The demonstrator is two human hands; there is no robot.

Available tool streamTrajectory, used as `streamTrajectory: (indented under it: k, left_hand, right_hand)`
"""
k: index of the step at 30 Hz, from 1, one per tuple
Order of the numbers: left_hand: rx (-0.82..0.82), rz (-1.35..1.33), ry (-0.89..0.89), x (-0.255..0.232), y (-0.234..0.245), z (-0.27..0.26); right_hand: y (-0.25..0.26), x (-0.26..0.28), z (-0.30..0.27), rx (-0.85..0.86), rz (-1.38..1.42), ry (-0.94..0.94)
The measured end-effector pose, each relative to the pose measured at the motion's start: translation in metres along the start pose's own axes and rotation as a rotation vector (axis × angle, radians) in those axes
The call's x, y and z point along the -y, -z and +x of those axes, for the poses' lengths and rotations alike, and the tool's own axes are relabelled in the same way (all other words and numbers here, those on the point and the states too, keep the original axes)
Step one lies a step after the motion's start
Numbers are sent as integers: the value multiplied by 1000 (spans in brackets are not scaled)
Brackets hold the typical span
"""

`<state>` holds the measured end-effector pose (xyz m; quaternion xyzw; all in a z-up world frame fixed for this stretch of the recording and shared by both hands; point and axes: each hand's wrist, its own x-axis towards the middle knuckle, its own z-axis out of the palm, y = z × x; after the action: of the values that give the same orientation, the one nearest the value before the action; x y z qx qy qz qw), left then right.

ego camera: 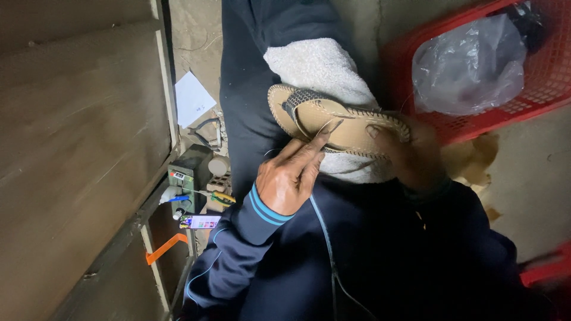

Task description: Hand-sewing the sole of a shoe using a needle and thread.

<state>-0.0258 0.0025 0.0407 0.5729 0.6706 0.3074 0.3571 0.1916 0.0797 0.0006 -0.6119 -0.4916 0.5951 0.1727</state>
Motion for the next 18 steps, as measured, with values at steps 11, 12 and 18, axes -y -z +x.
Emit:
streamTrajectory:
  k: [11,12,18]
  left_hand:
    - [12,25,33,0,8,-5]
    - [10,22,40,2,7,-7]
    - [17,28,34,-1,10,-4]
  right_hand:
    - [-9,6,-5,-25,-39,47]
    - [-10,2,-4,-11,-58,74]
    - [-8,15,-7,11,-114,138]
